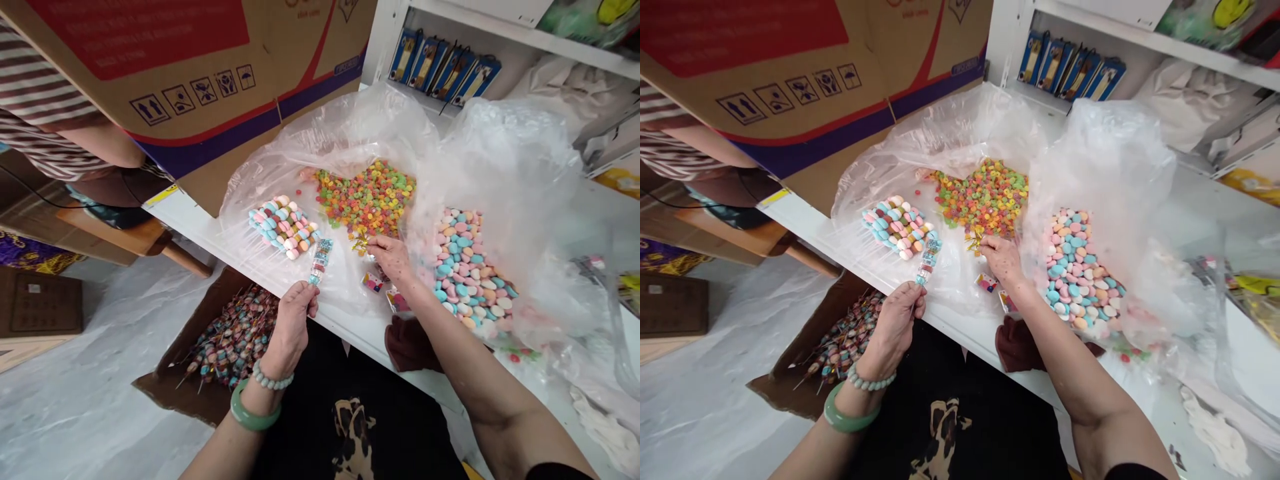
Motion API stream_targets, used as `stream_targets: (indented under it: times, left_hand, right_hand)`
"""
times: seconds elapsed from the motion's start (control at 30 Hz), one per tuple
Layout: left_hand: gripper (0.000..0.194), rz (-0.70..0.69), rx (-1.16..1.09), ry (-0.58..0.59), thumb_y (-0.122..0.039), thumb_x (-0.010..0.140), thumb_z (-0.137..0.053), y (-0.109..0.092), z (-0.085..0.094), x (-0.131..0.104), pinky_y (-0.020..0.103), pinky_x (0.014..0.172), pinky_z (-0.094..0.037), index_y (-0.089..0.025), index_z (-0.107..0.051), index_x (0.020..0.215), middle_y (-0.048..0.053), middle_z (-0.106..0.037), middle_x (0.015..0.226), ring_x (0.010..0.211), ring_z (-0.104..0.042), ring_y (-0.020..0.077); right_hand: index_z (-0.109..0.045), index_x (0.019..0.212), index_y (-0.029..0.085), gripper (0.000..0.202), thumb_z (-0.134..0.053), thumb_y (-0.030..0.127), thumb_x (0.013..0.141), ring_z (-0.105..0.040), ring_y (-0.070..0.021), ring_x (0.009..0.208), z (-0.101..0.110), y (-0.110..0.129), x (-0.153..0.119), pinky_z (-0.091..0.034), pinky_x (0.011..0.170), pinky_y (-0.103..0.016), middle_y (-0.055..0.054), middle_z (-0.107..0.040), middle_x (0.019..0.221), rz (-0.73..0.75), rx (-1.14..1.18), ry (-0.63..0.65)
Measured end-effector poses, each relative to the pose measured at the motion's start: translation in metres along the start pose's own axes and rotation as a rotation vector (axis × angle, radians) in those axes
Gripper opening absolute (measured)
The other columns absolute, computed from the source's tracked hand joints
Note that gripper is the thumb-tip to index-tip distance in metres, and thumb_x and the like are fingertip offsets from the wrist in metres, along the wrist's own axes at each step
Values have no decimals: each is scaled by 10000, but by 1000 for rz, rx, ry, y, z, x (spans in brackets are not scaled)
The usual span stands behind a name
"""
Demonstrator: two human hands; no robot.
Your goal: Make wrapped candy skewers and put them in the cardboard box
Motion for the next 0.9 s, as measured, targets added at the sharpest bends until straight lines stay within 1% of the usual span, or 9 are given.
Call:
stream_targets:
  times: [0.13,0.23,0.33,0.43,0.57,0.63,0.73,0.8,0.9]
  left_hand:
    - [277,-17,38,113,-391,747,-718,-2,-15,-9,192,452,-265,-153,-600,671,-47,-463,519,431,-383,42]
    - [308,-8,26,125,-415,725,-742,-4,-22,-14,182,415,-198,-150,-590,682,-53,-466,527,393,-344,22]
    - [339,17,14,123,-422,690,-767,-4,-29,-16,178,385,-118,-148,-568,682,-62,-461,534,359,-281,0]
    - [353,62,23,142,-421,664,-776,-3,-40,-18,172,370,-86,-154,-548,695,-73,-452,527,337,-248,-7]
    - [344,132,66,169,-410,651,-759,3,-58,-20,169,357,-93,-160,-526,692,-81,-447,499,314,-233,-4]
    - [302,167,83,160,-375,652,-733,8,-63,-20,173,353,-88,-160,-523,681,-82,-437,476,302,-227,-1]
    - [218,196,79,109,-309,647,-678,15,-66,-18,177,353,-74,-154,-526,663,-83,-422,456,293,-216,-1]
    - [176,196,70,74,-276,645,-648,18,-67,-17,178,355,-73,-146,-530,653,-81,-421,454,291,-216,-4]
    - [159,206,68,53,-268,651,-632,23,-70,-19,183,356,-74,-140,-537,649,-81,-416,453,289,-220,-3]
  right_hand:
    - [-712,711,225,129,-598,278,678,-584,-167,696,5,-8,-1,-445,678,-289,22,-665,701,-52,86,4]
    - [-718,742,199,167,-624,263,620,-562,-148,644,7,-23,-4,-446,633,-279,21,-654,701,-133,206,20]
    - [-694,725,178,170,-640,279,600,-499,-118,543,10,-37,-11,-405,542,-252,30,-601,615,-195,319,17]
    - [-676,690,172,155,-650,301,610,-486,-108,527,13,-41,-19,-386,521,-240,33,-573,580,-174,397,12]
    - [-695,697,178,170,-672,326,619,-529,-126,569,24,-43,-26,-408,547,-247,19,-605,618,-174,507,-56]
    - [-692,694,185,159,-680,327,623,-515,-120,571,32,-37,-30,-395,546,-242,21,-610,622,-147,596,-98]
    - [-668,680,189,139,-677,322,640,-460,-100,536,40,-26,-37,-364,537,-236,30,-598,581,-104,706,-94]
    - [-661,682,192,145,-676,330,640,-464,-101,537,40,-26,-41,-370,552,-238,33,-598,568,-122,745,-82]
    - [-658,653,193,148,-700,323,595,-505,-113,589,41,-33,-41,-400,605,-251,40,-595,586,-124,743,-109]
Point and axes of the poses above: each hand's wrist, its own x-axis towards the middle knuckle, its own z-axis out of the back of the hand, y = z × x, the point moved 9 cm from there along x, towards the middle knuckle
